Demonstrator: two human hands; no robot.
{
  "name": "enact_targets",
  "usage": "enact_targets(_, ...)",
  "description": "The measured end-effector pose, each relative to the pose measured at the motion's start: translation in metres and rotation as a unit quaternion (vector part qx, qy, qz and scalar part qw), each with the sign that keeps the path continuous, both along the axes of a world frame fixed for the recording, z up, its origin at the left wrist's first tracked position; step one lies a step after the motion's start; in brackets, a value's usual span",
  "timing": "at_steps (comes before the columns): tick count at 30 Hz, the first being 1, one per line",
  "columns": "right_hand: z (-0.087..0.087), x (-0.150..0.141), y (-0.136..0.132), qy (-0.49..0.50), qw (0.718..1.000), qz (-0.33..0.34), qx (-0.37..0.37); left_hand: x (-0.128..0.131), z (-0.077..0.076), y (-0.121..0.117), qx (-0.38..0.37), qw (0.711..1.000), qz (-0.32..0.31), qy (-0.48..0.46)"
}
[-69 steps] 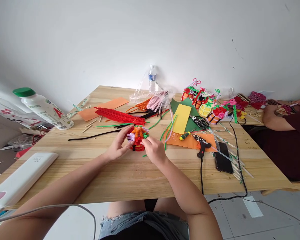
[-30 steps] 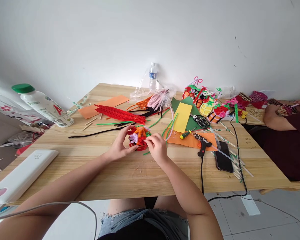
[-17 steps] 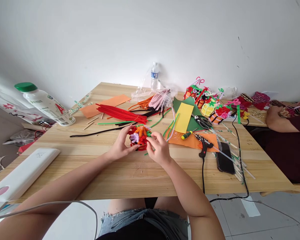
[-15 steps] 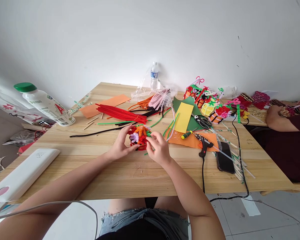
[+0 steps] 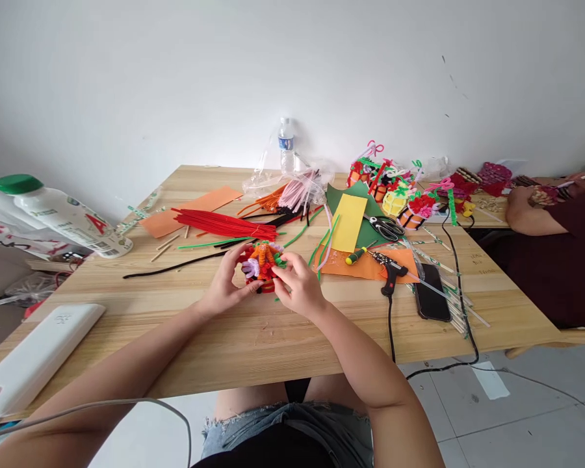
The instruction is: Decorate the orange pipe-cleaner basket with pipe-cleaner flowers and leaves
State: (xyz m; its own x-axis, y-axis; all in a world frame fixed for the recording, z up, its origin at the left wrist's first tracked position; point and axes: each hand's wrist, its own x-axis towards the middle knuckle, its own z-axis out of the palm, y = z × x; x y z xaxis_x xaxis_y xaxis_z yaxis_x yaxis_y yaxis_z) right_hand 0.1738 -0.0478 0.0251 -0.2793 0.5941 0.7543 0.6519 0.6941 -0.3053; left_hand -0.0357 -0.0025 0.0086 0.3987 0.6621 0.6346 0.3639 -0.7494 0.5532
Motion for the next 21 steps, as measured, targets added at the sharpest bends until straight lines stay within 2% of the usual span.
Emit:
enact_targets(13,-0.0019,-0.0014,-0.0011,-0.038,0.999,-0.017,0.014,-0.0005,-0.0017,0.0,0.009,1.0,0.004,0.011)
enact_targets(21,0.0009,-0.0033,-0.0032,-0.057,0.998,-0.01,0.032,0.0018,0.0005,-0.0027,0.033,0.998,0.034,0.031)
